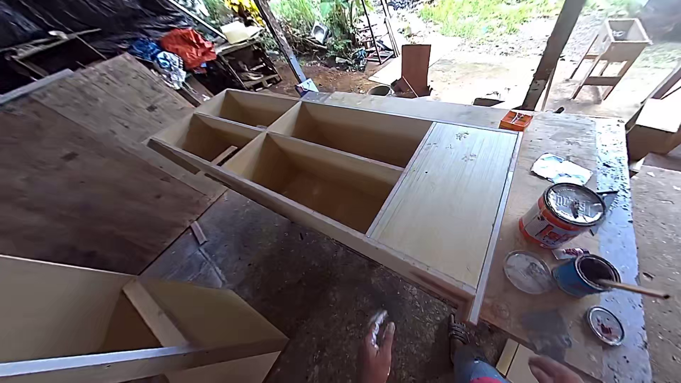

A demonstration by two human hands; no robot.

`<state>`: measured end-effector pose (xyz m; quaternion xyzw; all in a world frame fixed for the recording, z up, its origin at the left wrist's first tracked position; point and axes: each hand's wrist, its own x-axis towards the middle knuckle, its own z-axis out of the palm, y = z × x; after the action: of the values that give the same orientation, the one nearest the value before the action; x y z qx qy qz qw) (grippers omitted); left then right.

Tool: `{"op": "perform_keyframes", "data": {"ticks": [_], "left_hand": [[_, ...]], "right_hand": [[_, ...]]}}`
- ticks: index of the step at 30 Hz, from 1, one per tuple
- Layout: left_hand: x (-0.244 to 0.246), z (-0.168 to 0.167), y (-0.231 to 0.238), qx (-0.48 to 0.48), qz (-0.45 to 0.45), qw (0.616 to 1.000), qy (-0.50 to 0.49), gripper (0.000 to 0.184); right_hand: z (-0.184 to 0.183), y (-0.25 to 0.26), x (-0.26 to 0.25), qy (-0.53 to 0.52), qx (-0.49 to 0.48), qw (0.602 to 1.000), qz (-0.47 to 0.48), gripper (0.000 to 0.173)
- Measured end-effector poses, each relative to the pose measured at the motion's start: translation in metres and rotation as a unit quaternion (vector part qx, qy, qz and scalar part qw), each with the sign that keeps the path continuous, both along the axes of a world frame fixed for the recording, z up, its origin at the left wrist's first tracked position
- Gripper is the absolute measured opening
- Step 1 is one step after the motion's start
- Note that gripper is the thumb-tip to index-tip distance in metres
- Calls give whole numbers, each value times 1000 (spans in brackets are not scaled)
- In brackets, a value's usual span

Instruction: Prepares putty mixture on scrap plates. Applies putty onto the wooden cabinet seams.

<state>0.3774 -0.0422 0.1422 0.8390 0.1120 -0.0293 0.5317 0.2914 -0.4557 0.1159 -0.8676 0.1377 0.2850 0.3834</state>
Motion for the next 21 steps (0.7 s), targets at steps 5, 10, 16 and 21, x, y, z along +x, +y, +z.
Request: {"op": "perform_keyframes", "data": {"ticks": [5, 10, 16, 21], "left_hand": [[167, 79, -29, 192, -84, 961, -181, 55], [270, 84, -43, 375, -137, 917, 27, 80], [275, 62, -41, 405, -155, 901, 9, 87], [286, 78, -10, 356, -272, 893, 39, 83]], "right_hand": [[58, 44, 158, -429, 13, 902, -39, 57], [62, 101, 221, -405, -1, 899, -165, 87], [48, 113, 220, -408, -75, 895, -166, 68], [54, 118, 224, -413, -119, 886, -175, 66]]}}
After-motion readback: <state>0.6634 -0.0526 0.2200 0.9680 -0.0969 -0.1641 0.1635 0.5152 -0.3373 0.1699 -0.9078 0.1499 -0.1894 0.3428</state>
